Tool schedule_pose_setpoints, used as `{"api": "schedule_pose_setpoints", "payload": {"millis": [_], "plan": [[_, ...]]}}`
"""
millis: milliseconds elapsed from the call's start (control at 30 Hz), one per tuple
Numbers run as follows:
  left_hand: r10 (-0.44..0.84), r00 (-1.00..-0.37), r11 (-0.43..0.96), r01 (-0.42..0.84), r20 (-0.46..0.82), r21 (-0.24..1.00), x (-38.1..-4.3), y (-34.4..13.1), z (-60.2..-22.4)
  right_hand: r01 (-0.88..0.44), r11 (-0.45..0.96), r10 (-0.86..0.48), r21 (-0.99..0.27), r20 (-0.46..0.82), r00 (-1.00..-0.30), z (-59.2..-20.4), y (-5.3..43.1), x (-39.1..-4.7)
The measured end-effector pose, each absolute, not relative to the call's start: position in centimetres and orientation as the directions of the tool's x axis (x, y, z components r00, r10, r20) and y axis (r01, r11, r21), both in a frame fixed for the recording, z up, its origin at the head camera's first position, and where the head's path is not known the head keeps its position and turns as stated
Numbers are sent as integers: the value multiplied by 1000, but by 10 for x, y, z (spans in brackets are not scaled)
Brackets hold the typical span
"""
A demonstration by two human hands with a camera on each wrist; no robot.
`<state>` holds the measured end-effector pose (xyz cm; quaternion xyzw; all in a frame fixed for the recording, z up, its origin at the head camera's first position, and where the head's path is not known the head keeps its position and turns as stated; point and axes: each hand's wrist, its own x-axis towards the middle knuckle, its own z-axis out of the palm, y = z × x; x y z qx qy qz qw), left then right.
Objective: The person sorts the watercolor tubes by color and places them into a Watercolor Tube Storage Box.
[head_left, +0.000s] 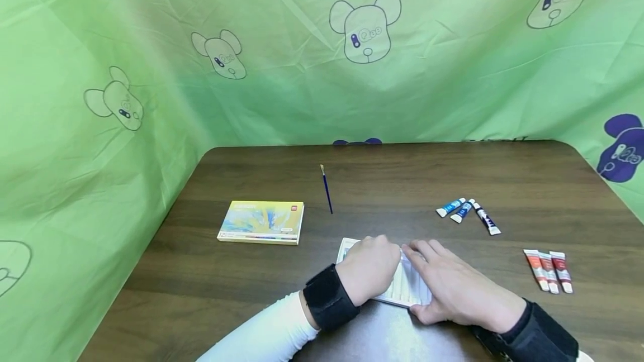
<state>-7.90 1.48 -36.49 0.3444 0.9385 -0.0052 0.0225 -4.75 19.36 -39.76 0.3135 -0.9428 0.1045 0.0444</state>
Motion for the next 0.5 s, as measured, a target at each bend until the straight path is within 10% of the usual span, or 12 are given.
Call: {"api": "schedule_pose_setpoints", "payload": {"millis": [500], "plan": [[613, -785, 787, 598, -86, 155, -113, 16, -347, -590, 789, -579, -172, 111, -807, -398, 193, -48]]}}
